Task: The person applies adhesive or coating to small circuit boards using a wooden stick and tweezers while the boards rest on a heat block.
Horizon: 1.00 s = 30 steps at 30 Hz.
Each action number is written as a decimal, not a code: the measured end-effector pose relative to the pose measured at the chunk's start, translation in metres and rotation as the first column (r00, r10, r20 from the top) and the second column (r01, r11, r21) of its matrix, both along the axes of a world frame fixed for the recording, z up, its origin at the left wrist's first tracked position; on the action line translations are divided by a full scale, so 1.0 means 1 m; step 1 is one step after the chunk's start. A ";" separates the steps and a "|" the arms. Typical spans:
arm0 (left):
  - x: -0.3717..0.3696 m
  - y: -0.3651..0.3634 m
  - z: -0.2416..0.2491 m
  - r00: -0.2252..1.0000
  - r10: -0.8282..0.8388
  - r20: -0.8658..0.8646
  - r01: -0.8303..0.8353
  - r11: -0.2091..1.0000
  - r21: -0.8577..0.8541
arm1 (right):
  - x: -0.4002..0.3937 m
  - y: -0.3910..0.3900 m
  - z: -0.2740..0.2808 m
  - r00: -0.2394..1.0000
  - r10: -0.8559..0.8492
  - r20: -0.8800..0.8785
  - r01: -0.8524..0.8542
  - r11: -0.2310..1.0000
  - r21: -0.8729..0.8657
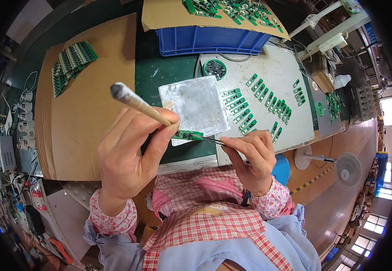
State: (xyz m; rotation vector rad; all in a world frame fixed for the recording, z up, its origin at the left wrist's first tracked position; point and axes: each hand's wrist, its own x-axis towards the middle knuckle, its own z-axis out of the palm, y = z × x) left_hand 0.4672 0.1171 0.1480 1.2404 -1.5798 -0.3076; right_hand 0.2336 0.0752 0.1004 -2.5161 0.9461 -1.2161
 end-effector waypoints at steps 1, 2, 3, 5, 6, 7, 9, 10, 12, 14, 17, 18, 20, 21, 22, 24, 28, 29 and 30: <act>0.000 0.000 0.000 1.000 -0.003 -0.003 0.003 1.000 -0.003 | 0.000 0.000 -0.001 1.000 0.002 -0.003 -0.002 1.000 0.002; 0.000 0.000 0.000 1.000 -0.003 -0.008 0.003 1.000 -0.001 | 0.000 0.000 -0.001 1.000 0.004 -0.004 -0.004 1.000 0.005; 0.000 0.000 0.000 1.000 -0.002 -0.012 0.002 1.000 0.002 | 0.000 0.000 -0.001 1.000 0.007 -0.004 -0.007 1.000 0.008; -0.001 0.000 0.000 1.000 -0.001 -0.022 0.002 1.000 0.004 | 0.000 0.000 -0.001 1.000 0.010 -0.007 -0.010 1.000 0.010; -0.001 -0.001 0.000 1.000 -0.001 -0.028 0.001 1.000 0.003 | 0.000 0.000 -0.001 1.000 0.012 -0.009 -0.011 1.000 0.009; -0.001 -0.001 -0.001 0.999 0.000 -0.033 0.000 1.000 0.002 | 0.000 0.000 -0.001 1.000 0.013 -0.011 -0.013 1.000 0.009; -0.001 -0.001 0.000 1.000 -0.001 -0.017 0.001 1.000 0.005 | 0.000 0.000 0.000 1.000 0.014 -0.012 -0.014 1.000 0.009; -0.001 0.000 0.000 1.000 -0.001 -0.008 0.001 1.000 0.006 | 0.000 -0.001 0.001 1.000 0.015 -0.013 -0.015 1.000 0.009; 0.000 0.000 0.000 1.000 -0.001 -0.005 0.001 1.000 0.000 | 0.001 0.000 0.001 1.000 0.011 -0.015 -0.011 1.000 0.005; 0.000 -0.001 0.000 1.000 -0.003 -0.003 0.003 1.000 -0.007 | 0.001 0.000 0.001 1.000 0.009 -0.016 -0.009 1.000 0.003; -0.001 -0.001 0.000 1.000 -0.006 -0.009 0.006 1.000 -0.012 | 0.001 0.000 0.001 1.000 0.011 -0.018 -0.010 1.000 0.005; -0.001 -0.001 0.000 1.000 -0.006 -0.015 0.005 1.000 -0.010 | 0.000 0.000 0.001 1.000 0.012 -0.019 -0.011 1.000 0.007; -0.001 -0.001 0.000 1.000 -0.006 -0.018 0.005 1.000 -0.011 | 0.001 0.000 0.001 1.000 0.013 -0.018 -0.012 1.000 0.013; -0.001 -0.001 -0.001 1.000 -0.006 -0.017 0.006 1.000 -0.016 | 0.001 0.000 0.002 1.000 0.013 -0.018 -0.012 1.000 0.015; -0.001 -0.001 -0.001 1.000 -0.006 -0.015 0.006 1.000 -0.021 | 0.000 0.000 0.002 1.000 0.013 -0.019 -0.013 1.000 0.017; -0.001 -0.001 -0.001 1.000 -0.007 -0.018 0.006 1.000 -0.020 | 0.000 -0.001 0.001 1.000 0.012 -0.016 -0.012 1.000 0.014; -0.001 -0.001 -0.003 0.999 -0.002 -0.041 0.001 1.000 -0.018 | 0.000 0.000 0.001 1.000 0.012 -0.012 -0.012 1.000 0.020; -0.001 -0.001 -0.003 0.999 -0.003 -0.037 0.002 1.000 -0.021 | 0.000 0.000 0.000 1.000 0.012 -0.012 -0.012 1.000 0.020; -0.001 -0.001 -0.002 0.999 -0.004 -0.034 0.003 1.000 -0.025 | 0.000 -0.001 0.000 1.000 0.012 -0.012 -0.012 1.000 0.019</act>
